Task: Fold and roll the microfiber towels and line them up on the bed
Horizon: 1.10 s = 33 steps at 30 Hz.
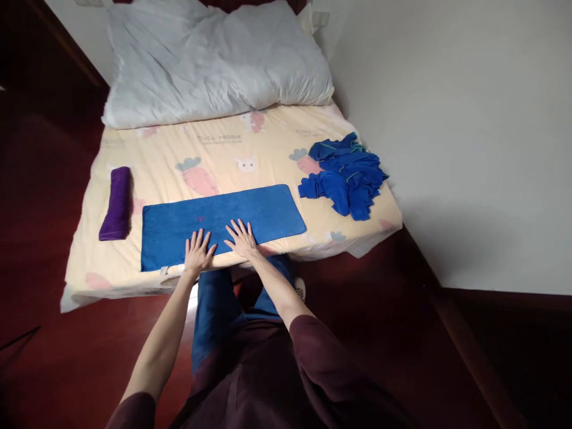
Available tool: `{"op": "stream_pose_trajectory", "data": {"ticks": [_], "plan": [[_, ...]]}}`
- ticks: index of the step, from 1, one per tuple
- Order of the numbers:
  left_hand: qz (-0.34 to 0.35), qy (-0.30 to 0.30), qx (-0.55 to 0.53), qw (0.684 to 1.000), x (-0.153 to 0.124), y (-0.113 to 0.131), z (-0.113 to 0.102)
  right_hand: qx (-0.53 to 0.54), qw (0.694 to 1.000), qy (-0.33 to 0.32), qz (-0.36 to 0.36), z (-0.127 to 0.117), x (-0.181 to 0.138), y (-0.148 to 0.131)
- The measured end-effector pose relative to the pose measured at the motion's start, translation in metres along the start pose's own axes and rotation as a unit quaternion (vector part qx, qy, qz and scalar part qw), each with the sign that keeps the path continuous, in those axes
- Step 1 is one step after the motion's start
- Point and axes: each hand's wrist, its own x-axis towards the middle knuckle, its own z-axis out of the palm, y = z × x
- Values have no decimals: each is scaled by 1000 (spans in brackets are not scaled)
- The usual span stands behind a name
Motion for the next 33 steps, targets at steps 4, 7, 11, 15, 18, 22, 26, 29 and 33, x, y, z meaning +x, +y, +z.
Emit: {"op": "stream_pose_trajectory", "data": {"ticks": [4,7,11,15,18,22,26,29,33], "plan": [[-78,47,6,996,-18,-37,-13,-5,997,33,75,-19,-12,54],[-157,69,9,985,-29,-57,-24,-1,987,52,150,-33,-26,100],[-202,80,16,976,-34,-70,-31,-8,970,84,227,-46,-38,147],[-168,90,39,981,-23,-57,-29,-18,963,85,257,-47,-29,150],[-92,70,37,993,-4,-33,-23,-26,984,71,160,-39,-10,124],[-63,23,24,997,23,-13,-19,-16,999,23,-17,-27,20,96],[-144,40,28,988,46,-32,-27,-18,999,46,-3,-28,44,117],[-188,55,44,980,64,-62,-33,-11,996,68,62,-38,58,159],[-204,50,65,976,92,-103,-36,-7,986,92,138,-53,73,211]]}}
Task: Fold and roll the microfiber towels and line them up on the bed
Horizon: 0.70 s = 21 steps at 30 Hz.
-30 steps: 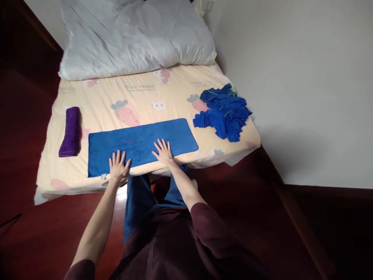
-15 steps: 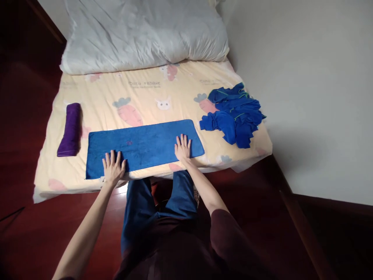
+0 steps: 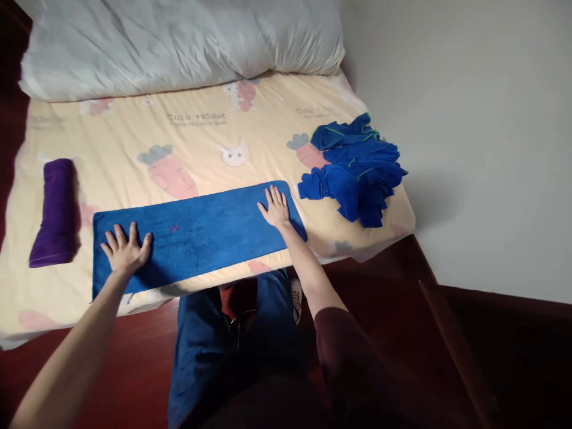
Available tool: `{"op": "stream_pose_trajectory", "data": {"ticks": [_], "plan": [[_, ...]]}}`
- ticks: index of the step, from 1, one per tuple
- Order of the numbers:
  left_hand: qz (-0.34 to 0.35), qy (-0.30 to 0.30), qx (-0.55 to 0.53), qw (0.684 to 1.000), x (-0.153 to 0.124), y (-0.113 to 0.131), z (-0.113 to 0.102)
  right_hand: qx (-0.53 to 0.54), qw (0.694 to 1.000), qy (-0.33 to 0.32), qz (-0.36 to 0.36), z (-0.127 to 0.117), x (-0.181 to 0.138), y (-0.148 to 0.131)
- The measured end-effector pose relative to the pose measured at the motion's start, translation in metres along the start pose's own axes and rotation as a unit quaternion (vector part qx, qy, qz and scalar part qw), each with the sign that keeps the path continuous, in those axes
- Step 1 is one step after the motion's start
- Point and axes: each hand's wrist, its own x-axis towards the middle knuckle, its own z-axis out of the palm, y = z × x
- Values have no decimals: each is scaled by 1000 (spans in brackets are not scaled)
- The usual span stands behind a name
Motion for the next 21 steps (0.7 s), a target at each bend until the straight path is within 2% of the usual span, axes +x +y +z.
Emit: {"op": "stream_pose_trajectory", "data": {"ticks": [5,9,11,14,16,18,19,21], "plan": [[-36,-5,-17,999,42,-23,9,-26,997,29,62,-3,23,24],[-24,31,-74,997,53,-32,14,-54,996,31,70,1,20,29],[-19,31,-89,995,59,-39,15,-66,995,31,66,2,18,31],[-8,-12,-83,996,76,-53,11,-77,995,11,68,-2,23,35],[4,-53,-75,996,84,-61,4,-71,994,-33,77,-9,31,36],[17,-66,-73,995,76,-63,-6,-59,991,-82,85,-17,35,34],[29,-54,-75,995,64,-63,-10,-58,990,-91,86,-21,32,31],[57,-12,-88,994,24,-63,-15,-70,993,-61,71,-26,11,24]]}}
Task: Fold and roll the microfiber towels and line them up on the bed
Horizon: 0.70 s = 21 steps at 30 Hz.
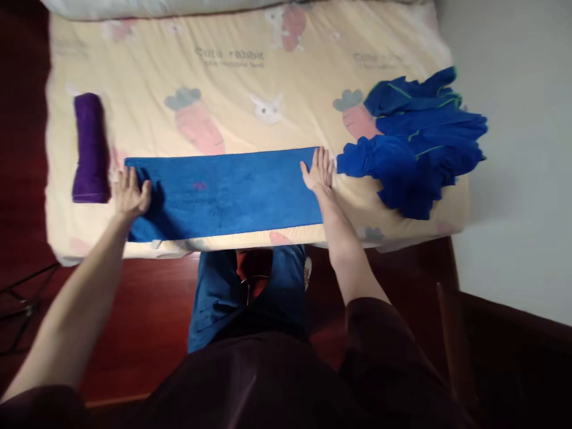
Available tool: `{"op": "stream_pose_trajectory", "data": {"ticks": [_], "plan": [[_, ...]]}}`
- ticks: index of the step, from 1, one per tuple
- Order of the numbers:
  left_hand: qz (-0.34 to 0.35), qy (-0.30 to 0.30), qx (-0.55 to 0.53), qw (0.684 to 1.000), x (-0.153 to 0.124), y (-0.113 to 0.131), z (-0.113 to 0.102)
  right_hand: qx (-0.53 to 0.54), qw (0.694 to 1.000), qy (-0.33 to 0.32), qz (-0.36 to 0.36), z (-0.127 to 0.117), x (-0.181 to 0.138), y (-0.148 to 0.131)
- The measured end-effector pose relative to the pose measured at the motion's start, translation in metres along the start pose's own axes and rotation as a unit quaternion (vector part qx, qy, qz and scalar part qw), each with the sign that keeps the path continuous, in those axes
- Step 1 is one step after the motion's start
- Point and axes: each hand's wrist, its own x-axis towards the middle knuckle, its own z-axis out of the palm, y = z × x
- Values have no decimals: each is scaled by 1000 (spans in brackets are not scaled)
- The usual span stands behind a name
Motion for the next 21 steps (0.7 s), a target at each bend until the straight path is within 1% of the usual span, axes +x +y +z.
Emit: {"op": "stream_pose_trajectory", "data": {"ticks": [1,2,3,5,6,8,9,11,16,19,21], "plan": [[13,15,-8,1000,-26,2,1,-8,999,34,-9,1,-19,0],[13,7,-14,1000,-55,3,3,-11,997,67,-29,5,-41,1],[2,9,-14,1000,-83,4,6,-9,996,81,-47,9,-66,5],[-31,38,-10,999,-133,1,12,-2,996,72,-59,19,-116,19],[-47,49,-11,998,-151,0,14,0,996,70,-52,23,-137,27],[-71,58,-17,996,-173,-3,16,6,996,82,-19,30,-167,42],[-78,59,-18,995,-177,-3,17,9,996,91,-3,32,-174,47],[-88,61,-16,994,-176,-2,18,11,994,103,18,35,-179,51],[-91,49,2,995,-170,1,17,7,995,99,25,38,-172,45],[-82,27,3,996,-167,0,9,17,995,90,31,30,-169,39],[-101,0,-4,995,-164,6,-2,35,995,88,36,19,-170,31]]}}
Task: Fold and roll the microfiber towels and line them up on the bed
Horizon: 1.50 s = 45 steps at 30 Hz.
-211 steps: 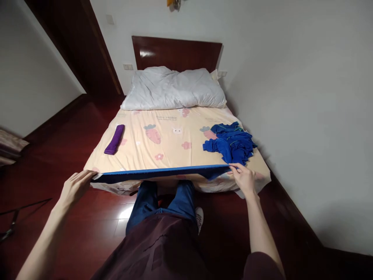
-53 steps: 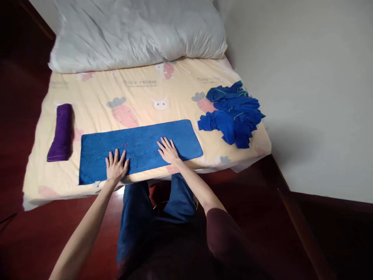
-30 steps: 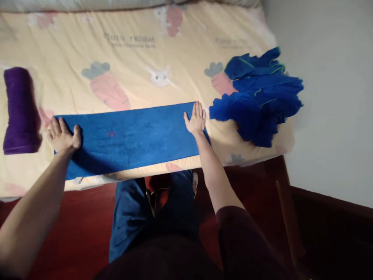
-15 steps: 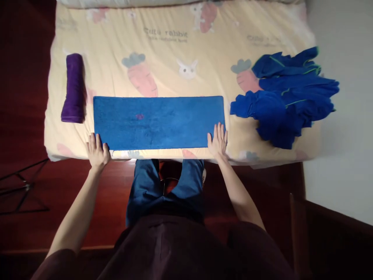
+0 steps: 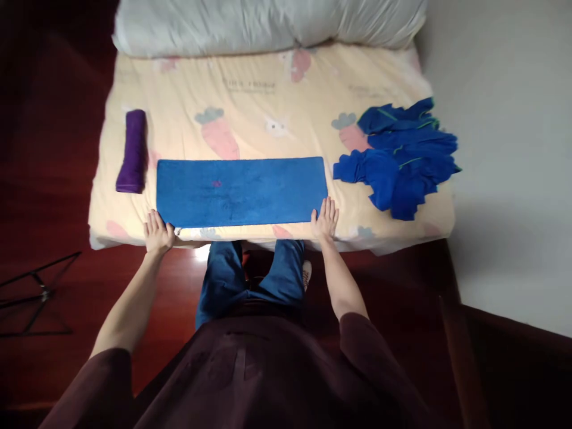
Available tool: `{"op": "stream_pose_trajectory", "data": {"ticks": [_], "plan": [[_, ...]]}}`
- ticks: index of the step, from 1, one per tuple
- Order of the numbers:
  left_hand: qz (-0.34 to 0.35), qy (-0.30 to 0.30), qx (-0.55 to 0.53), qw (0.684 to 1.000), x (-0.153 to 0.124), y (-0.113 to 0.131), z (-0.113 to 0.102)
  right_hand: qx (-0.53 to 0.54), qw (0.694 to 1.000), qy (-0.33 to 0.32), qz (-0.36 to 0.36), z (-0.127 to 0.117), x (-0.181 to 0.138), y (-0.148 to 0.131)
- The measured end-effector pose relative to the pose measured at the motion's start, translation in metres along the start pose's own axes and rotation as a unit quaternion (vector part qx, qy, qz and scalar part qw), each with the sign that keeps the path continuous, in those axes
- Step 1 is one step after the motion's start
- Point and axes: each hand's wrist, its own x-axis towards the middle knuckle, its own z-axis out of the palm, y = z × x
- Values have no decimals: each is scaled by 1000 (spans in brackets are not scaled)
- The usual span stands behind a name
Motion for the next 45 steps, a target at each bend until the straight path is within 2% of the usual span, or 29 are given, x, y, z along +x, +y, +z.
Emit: {"op": "stream_pose_trajectory", "data": {"ticks": [2,4,6,7,8,10,12,13,15,18,21,23,27,31,36,39,45], "plan": [[-42,-3,-10,999,-5,16,-12,24,1000,16,6,-13,-8,-14],[-58,41,-36,997,-28,38,-18,64,997,47,-8,-21,-35,-30],[-12,87,-80,993,-73,61,-9,135,988,61,-50,-19,-85,-44],[21,75,-114,990,-101,71,0,181,979,51,-73,-14,-116,-49],[40,38,-151,987,-131,79,12,230,968,23,-98,-7,-147,-52],[72,-89,-188,975,-186,92,38,294,943,-49,-147,5,-205,-54],[105,-176,-178,962,-221,98,56,325,932,-74,-140,12,-242,-51],[114,-200,-173,958,-228,99,62,334,932,-72,-123,14,-251,-49],[118,-216,-179,953,-224,101,67,345,932,-59,-92,12,-252,-45],[98,-211,-214,949,-199,108,66,346,930,-71,-102,8,-238,-44],[31,-207,-305,929,-187,128,71,336,934,-67,-101,7,-231,-47],[-43,-202,-426,881,-189,148,80,329,937,-59,-97,9,-233,-49],[-155,-184,-624,743,-192,196,99,317,941,-61,-105,11,-237,-47],[-199,-160,-714,652,-170,234,98,312,942,-59,-110,11,-236,-44],[-226,-155,-803,530,-140,252,86,321,940,-56,-105,11,-236,-44],[-240,-138,-824,495,-132,252,84,326,939,-56,-97,12,-237,-44],[-247,-124,-831,483,-116,251,88,337,935,-58,-93,13,-234,-47]]}}
